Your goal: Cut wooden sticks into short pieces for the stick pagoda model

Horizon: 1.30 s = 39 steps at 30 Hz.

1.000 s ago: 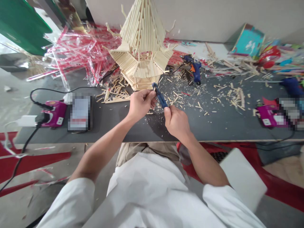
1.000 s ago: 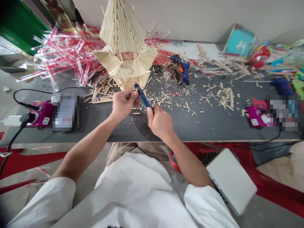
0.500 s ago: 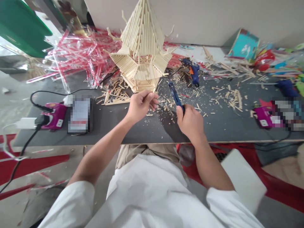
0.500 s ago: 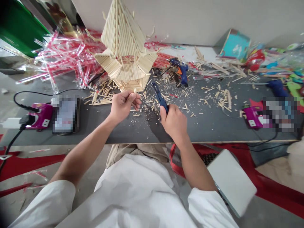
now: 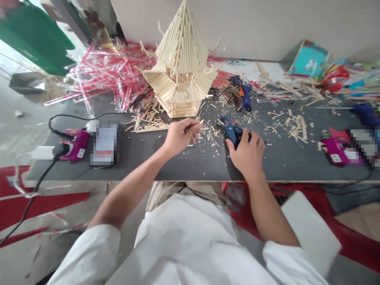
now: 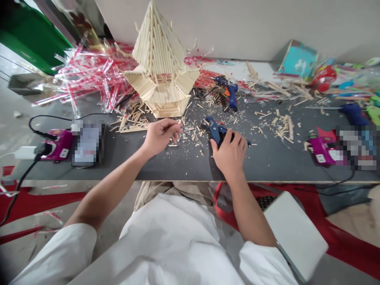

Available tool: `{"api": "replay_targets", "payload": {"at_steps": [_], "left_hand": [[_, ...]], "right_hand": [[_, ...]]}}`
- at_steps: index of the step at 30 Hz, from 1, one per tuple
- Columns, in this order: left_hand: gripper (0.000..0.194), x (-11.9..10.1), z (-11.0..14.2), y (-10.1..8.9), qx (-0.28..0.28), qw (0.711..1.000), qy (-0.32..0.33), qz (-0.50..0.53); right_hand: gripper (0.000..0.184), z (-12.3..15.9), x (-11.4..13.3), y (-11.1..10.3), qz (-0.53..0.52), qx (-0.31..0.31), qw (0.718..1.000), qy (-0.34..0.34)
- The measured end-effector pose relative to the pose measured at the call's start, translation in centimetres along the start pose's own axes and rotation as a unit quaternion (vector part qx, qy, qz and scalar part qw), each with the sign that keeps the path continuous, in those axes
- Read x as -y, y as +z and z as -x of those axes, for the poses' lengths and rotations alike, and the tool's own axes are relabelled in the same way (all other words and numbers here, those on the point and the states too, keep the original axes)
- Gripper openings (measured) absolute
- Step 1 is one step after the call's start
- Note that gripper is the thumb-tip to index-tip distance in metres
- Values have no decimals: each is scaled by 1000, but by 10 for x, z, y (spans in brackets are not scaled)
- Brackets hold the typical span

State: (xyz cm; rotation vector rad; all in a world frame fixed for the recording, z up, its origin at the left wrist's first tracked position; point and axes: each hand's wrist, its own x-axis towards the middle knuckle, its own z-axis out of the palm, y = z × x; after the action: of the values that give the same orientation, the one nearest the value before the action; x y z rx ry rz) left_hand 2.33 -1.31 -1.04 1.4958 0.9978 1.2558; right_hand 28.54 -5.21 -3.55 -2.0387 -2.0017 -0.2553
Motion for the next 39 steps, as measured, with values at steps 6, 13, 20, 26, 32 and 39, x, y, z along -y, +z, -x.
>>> {"api": "replay_targets", "payload": {"at_steps": [6,13,20,26,32,39], "left_hand": [[18,-1,4,0,32,999,1,-29],[24,-4,7,-5,62,980,121,-146],[24,0,7,-8,56,956,223,-179],[27,2,6,-11,53,944,251,-207],[22,-6,7,-6,37,972,177,-148],[48,-14,-1,-9,74,990,-93,75]], "right_hand": [[44,-6,22,-21,-211,-21,974,-80],[44,-12,64,-30,-657,163,736,-9],[41,-14,78,-22,-770,168,613,55],[42,-16,77,-19,-757,145,635,48],[44,-23,74,-22,-690,101,717,-2],[28,-32,61,-31,-531,-6,835,-143]]}}
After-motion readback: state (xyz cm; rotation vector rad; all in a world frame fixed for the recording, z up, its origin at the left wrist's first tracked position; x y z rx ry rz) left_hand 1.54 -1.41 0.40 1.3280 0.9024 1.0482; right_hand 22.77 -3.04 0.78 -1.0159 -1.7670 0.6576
